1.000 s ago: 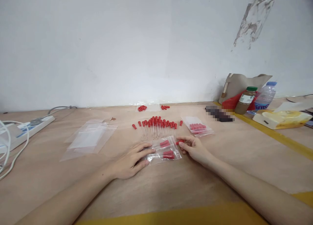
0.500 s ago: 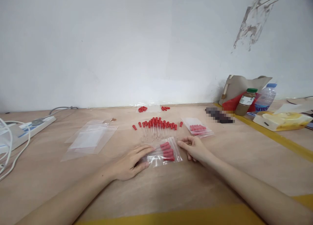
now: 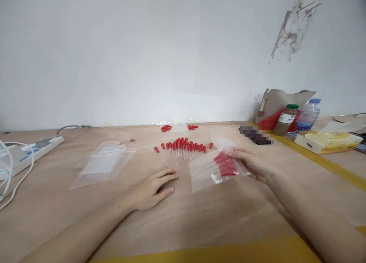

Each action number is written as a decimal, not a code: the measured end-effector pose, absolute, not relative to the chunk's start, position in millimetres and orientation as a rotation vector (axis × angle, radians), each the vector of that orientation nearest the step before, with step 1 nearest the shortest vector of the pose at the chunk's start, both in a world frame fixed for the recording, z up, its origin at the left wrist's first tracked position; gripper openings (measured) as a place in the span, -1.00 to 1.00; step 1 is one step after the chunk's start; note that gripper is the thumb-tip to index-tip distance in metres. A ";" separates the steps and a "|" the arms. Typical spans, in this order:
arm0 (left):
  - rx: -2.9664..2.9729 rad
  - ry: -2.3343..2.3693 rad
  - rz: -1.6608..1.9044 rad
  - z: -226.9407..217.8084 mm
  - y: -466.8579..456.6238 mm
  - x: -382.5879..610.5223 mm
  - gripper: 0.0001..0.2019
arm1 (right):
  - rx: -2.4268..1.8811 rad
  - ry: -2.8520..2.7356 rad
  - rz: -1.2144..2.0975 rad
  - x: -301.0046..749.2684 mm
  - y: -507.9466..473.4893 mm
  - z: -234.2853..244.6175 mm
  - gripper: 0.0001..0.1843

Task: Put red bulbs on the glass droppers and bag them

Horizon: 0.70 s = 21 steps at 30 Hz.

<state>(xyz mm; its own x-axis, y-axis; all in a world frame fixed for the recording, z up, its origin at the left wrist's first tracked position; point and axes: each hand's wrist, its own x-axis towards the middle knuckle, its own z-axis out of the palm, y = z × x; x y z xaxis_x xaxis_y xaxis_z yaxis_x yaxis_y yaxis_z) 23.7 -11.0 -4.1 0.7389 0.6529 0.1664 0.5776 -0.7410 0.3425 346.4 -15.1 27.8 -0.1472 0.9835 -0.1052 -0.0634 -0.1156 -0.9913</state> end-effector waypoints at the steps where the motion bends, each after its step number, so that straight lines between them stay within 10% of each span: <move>1: 2.672 0.975 0.397 -4.3 -10.9 23.7 -0.61 | -1.171 -1.171 1.326 354.9 -11.3 30.5 -0.82; 14: 2.678 0.993 0.366 -2.0 -13.0 24.5 -0.61 | -1.543 -1.229 0.787 367.7 40.9 -19.2 -0.84; 21: 2.669 0.991 0.369 -1.4 -14.2 25.0 -0.62 | -2.016 -1.529 -0.108 369.6 32.0 -2.4 -0.55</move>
